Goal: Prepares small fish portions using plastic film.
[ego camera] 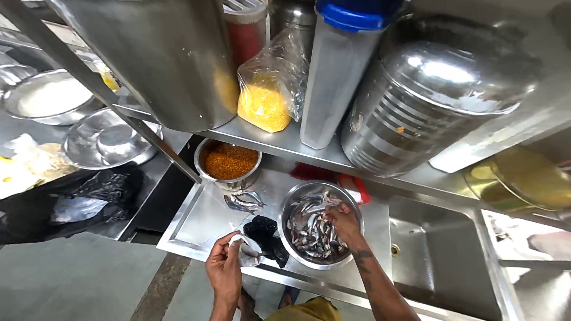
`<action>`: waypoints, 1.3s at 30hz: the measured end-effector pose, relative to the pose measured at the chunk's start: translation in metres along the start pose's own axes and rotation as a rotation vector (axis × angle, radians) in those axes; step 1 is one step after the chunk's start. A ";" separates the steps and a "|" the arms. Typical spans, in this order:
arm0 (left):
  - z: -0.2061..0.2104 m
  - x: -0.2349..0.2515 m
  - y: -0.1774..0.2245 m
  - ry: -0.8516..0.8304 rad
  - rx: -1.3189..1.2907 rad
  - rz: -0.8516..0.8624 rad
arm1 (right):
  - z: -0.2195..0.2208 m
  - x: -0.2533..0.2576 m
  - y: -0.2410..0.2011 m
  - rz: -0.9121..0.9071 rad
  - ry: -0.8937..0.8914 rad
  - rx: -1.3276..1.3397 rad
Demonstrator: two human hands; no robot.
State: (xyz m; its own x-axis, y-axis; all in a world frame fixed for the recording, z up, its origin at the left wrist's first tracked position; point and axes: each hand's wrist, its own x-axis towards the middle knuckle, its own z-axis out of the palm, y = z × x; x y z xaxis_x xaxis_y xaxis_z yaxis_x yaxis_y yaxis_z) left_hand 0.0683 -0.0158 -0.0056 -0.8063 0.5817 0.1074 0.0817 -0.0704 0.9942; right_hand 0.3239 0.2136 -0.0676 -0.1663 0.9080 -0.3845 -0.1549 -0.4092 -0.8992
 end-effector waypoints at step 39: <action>0.014 -0.013 0.006 0.056 -0.039 0.124 | 0.017 -0.011 -0.038 -0.181 -0.231 -1.330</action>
State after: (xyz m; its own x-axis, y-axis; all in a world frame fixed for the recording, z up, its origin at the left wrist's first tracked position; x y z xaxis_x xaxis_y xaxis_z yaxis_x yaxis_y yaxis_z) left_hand 0.0874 -0.0121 -0.0008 -0.8231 0.5204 0.2275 0.1608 -0.1707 0.9721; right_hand 0.3149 0.2175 -0.0254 -0.4223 0.8498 -0.3154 0.8337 0.2275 -0.5031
